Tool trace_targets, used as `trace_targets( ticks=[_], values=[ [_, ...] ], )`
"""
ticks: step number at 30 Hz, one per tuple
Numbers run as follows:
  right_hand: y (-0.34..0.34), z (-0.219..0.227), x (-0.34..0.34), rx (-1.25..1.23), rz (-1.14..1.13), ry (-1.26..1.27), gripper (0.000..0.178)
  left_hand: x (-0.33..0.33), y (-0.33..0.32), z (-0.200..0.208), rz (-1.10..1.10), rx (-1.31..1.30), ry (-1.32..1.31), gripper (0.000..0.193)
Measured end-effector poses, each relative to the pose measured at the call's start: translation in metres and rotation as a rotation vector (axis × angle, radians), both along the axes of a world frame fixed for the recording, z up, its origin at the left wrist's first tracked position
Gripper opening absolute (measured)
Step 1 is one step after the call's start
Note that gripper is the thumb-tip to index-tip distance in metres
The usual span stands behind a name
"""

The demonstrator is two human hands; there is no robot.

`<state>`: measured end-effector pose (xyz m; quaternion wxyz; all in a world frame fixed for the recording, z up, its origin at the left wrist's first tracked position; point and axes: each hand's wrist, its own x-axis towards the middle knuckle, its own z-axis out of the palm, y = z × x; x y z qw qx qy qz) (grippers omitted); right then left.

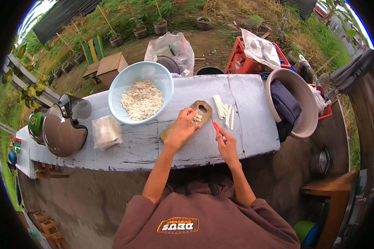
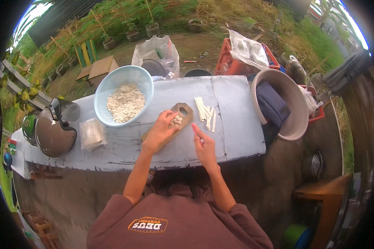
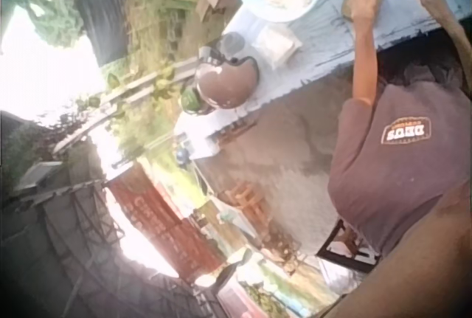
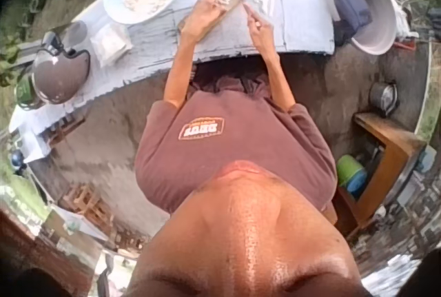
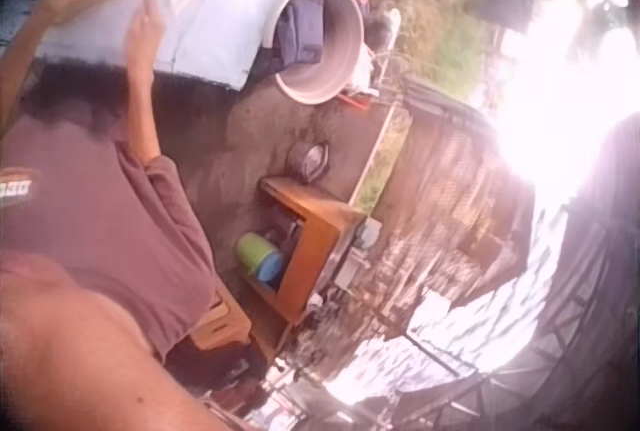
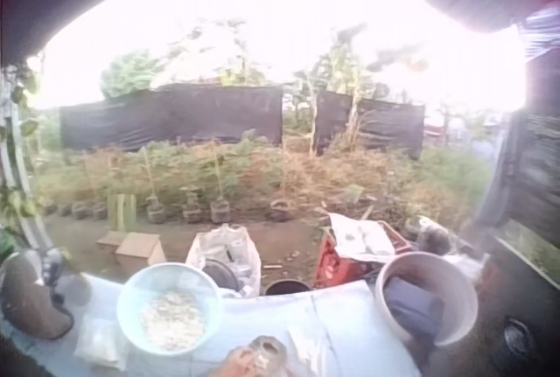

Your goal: The person uses a knife to cut white vegetable sticks on a wooden cutting board, then chops them into small pieces. The chopped pieces accumulate on the board while the person continues cutting additional sticks.

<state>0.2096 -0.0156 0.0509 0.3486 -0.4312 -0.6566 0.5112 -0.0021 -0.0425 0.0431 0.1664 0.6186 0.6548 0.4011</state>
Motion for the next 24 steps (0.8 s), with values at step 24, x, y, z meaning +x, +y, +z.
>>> trace_targets(
  ticks=[24],
  values=[
    [0.047,-0.009,0.051,0.434,-0.296,-0.398,0.037,0.018,-0.021,-0.013,0.316,-0.075,0.223,0.069]
  ],
)
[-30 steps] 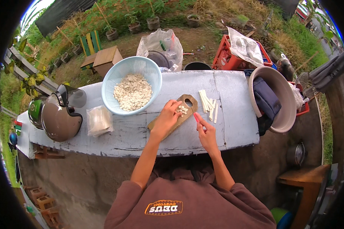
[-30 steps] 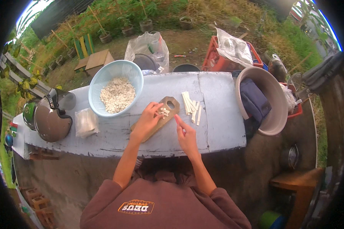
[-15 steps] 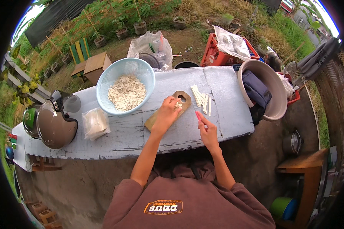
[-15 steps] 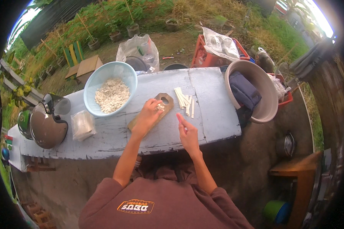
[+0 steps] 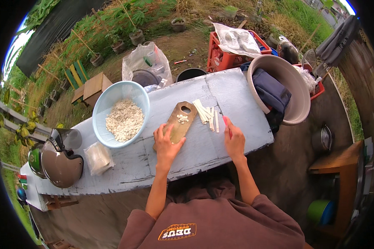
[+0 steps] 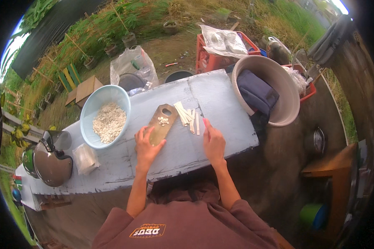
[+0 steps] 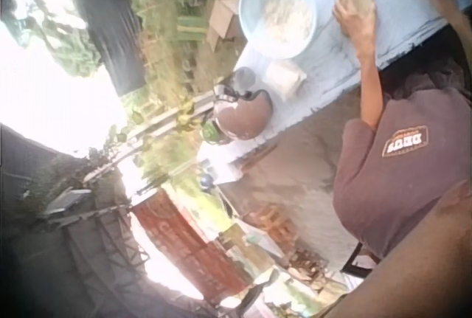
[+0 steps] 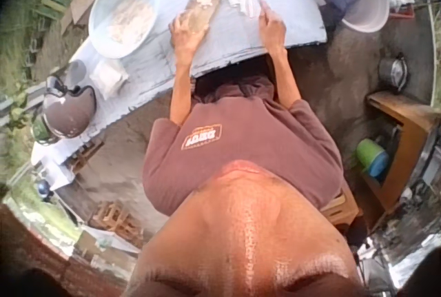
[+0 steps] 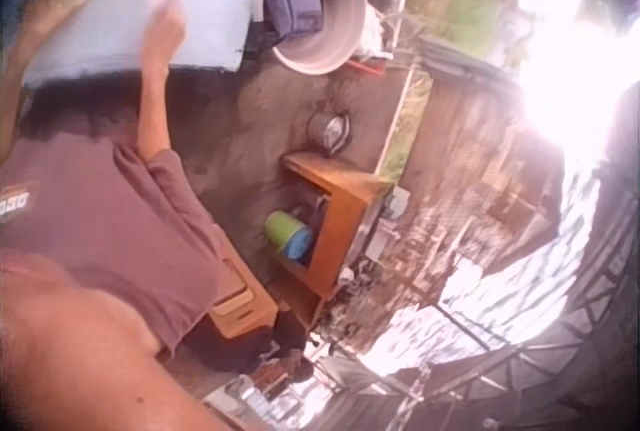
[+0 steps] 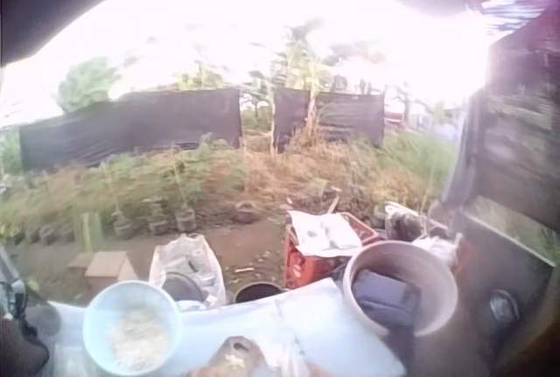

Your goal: The person uses a knife to cut white vegetable sticks on a wooden cutting board, then chops them into small pieces. The chopped pieces accumulate on the board while the person continues cutting additional sticks.

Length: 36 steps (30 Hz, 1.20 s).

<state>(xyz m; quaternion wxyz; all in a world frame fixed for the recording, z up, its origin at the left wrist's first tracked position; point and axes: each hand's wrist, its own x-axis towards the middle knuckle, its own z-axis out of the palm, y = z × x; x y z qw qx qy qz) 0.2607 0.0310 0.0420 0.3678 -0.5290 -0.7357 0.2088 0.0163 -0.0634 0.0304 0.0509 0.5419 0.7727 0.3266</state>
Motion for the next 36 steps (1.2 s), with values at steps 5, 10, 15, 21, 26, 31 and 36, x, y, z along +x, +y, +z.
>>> trace_targets(
  ticks=[5,10,15,21,26,31,36],
  values=[
    [0.015,-0.017,0.004,0.028,-0.005,-0.076,0.039,0.012,0.026,0.004,0.013,-0.020,0.016,0.067],
    [0.019,-0.019,-0.006,0.056,-0.035,-0.146,0.041,0.021,0.043,0.005,0.027,-0.037,0.081,0.065],
    [0.025,-0.022,-0.006,0.059,-0.042,-0.139,0.043,0.054,0.071,0.021,-0.108,0.057,0.110,0.041],
    [0.026,-0.020,-0.004,0.009,-0.032,-0.082,0.044,0.085,0.107,0.020,-0.183,-0.003,0.103,0.027],
    [0.027,-0.020,-0.003,-0.013,-0.027,-0.091,0.043,0.091,0.118,0.008,-0.155,-0.035,0.131,0.024],
    [0.028,-0.016,-0.001,-0.018,-0.017,-0.066,0.042,0.093,0.118,0.007,-0.152,-0.008,0.055,0.022],
    [0.029,-0.020,0.000,0.000,0.009,-0.007,0.043,0.090,0.114,0.013,-0.136,0.056,-0.013,0.020]
  ],
)
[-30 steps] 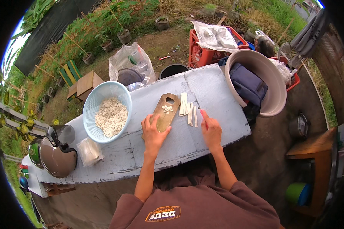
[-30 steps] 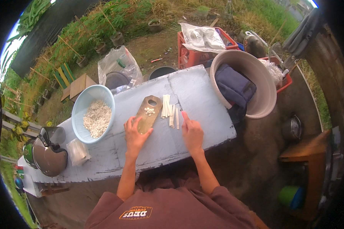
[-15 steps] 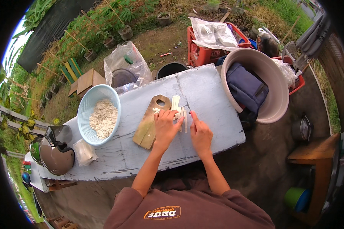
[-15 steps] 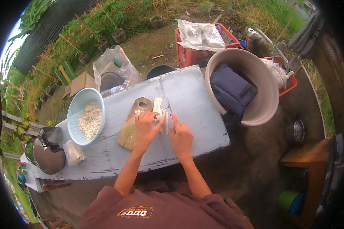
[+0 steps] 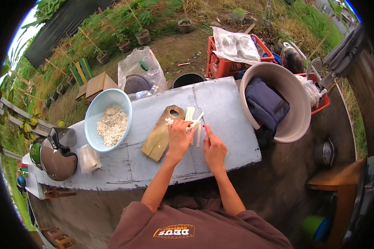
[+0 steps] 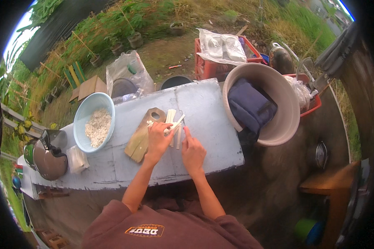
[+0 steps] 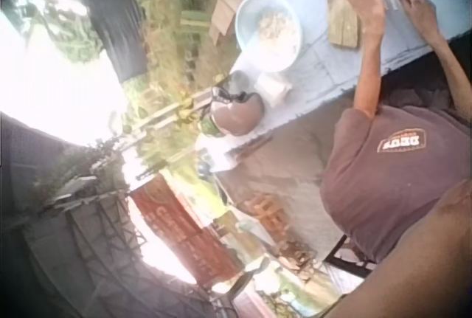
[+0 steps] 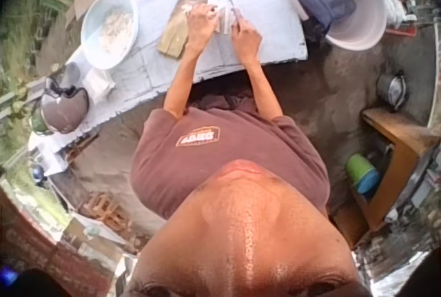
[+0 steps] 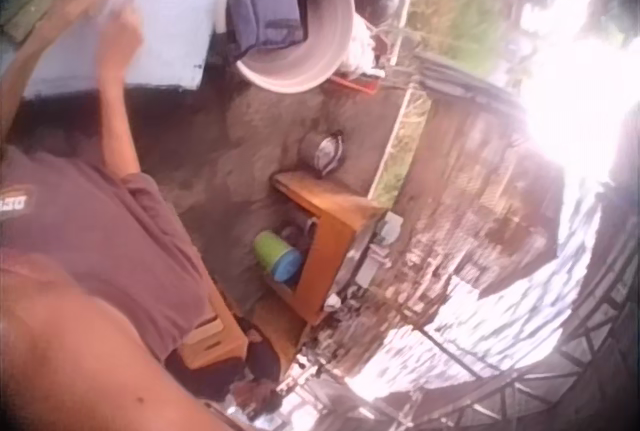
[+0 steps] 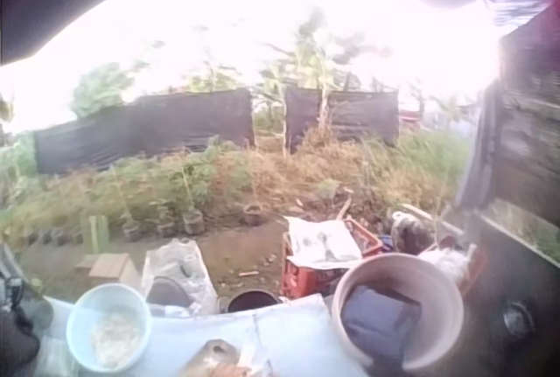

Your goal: The person uses a knife to cut white vegetable sticks on a wooden cutting board, then chops them into small pieces. The chopped pieces accumulate on the board while the person continues cutting additional sticks.

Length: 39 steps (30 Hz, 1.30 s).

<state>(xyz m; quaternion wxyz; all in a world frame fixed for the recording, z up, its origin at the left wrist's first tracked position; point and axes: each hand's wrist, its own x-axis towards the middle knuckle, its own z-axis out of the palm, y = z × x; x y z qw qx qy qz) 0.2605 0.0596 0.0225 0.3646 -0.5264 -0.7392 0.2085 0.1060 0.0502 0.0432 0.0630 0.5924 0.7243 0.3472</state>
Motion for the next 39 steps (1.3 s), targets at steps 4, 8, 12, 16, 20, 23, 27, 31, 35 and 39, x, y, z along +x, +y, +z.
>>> trace_targets(
  ticks=[4,8,12,16,20,23,27,31,35,39],
  values=[
    [-0.002,0.006,0.000,-0.032,-0.005,-0.012,0.041,-0.008,-0.012,0.010,-0.018,0.019,-0.037,0.018],
    [-0.001,0.009,0.000,-0.042,0.000,-0.006,0.040,-0.019,-0.034,0.014,-0.011,0.076,-0.043,0.018],
    [-0.002,0.013,0.002,-0.094,0.010,-0.049,0.040,-0.040,-0.064,0.015,-0.024,0.091,-0.030,0.017],
    [-0.004,0.012,-0.001,-0.083,0.018,0.001,0.039,-0.065,-0.090,0.013,0.012,0.127,-0.022,0.017],
    [-0.021,0.017,-0.010,-0.106,0.084,0.043,0.038,-0.089,-0.114,0.013,0.054,0.103,0.000,0.015],
    [-0.037,0.024,-0.025,-0.126,0.143,0.063,0.038,-0.105,-0.128,0.010,0.071,0.098,-0.012,0.015],
    [-0.053,0.036,-0.045,-0.152,0.206,0.056,0.039,-0.116,-0.139,0.005,0.116,0.083,-0.021,0.016],
    [-0.065,0.047,-0.054,-0.138,0.347,-0.021,0.040,-0.117,-0.141,-0.003,0.146,0.073,-0.039,0.017],
    [-0.073,0.051,-0.047,-0.199,0.533,-0.185,0.043,-0.113,-0.137,-0.007,0.140,0.076,-0.079,0.016],
    [-0.070,0.048,-0.046,-0.231,0.591,-0.234,0.044,-0.112,-0.131,-0.007,0.124,0.058,-0.091,0.016]
  ],
)
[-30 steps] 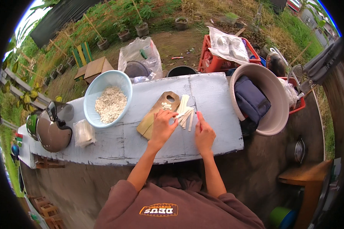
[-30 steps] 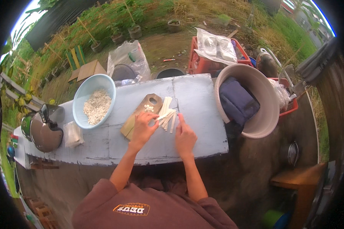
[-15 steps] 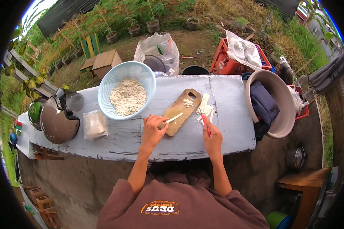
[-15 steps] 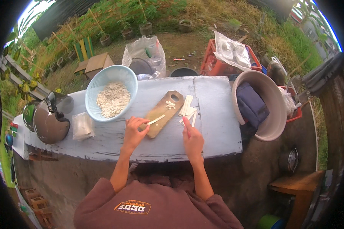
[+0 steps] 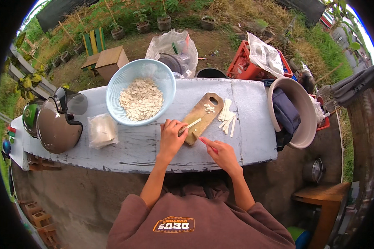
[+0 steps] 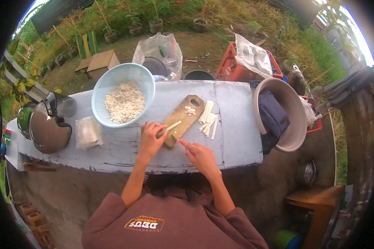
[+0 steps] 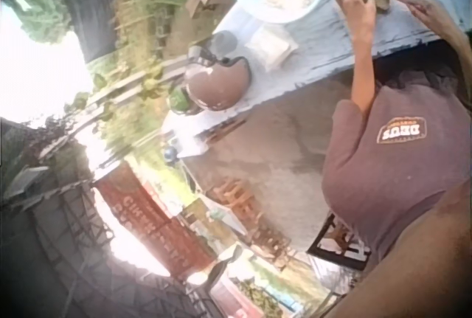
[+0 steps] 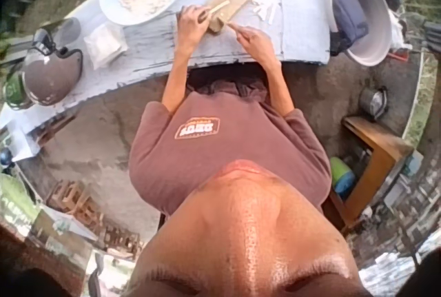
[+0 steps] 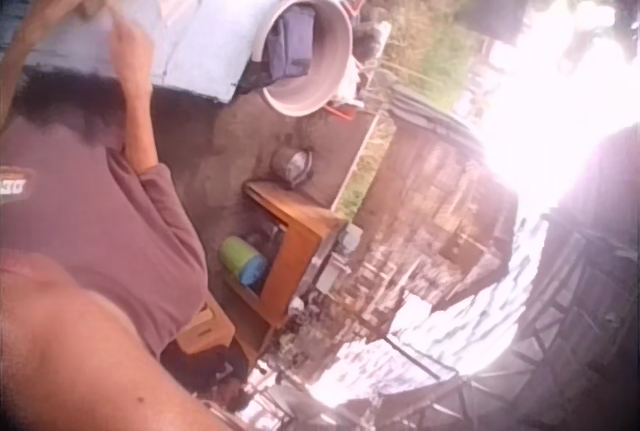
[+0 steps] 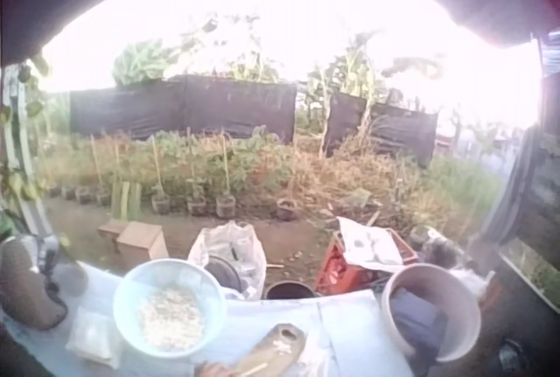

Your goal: The person uses a knife to cut white vegetable sticks on a wooden cutting board, then chops them into small pieces. The chopped pieces accumulate on the board while the person continues cutting additional sticks.

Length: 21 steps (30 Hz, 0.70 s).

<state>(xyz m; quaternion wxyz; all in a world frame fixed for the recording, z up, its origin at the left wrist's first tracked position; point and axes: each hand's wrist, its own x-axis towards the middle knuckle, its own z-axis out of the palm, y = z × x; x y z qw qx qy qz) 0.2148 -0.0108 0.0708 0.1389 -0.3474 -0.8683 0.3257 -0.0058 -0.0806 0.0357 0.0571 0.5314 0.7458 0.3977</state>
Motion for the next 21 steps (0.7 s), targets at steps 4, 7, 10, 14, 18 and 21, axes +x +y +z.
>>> trace_targets(
  ticks=[4,7,10,14,18,21],
  values=[
    [0.012,-0.002,0.001,-0.002,0.018,0.037,0.043,0.000,0.011,-0.001,-0.024,-0.005,0.013,0.016],
    [0.022,0.001,0.002,-0.062,0.036,0.033,0.041,0.002,0.021,-0.003,-0.039,0.001,0.010,0.012],
    [0.035,0.003,0.003,-0.112,0.050,0.016,0.040,0.002,0.029,-0.005,-0.035,-0.020,0.017,0.008],
    [0.055,-0.001,0.008,-0.150,0.019,0.049,0.039,0.002,0.033,-0.005,-0.006,-0.018,0.018,0.007],
    [0.074,0.005,0.010,-0.118,0.007,0.044,0.040,0.003,0.034,-0.006,0.004,-0.007,0.023,0.008],
    [0.078,0.009,0.009,-0.117,0.032,0.046,0.041,0.003,0.035,-0.004,0.027,-0.014,0.044,0.008]
  ],
)
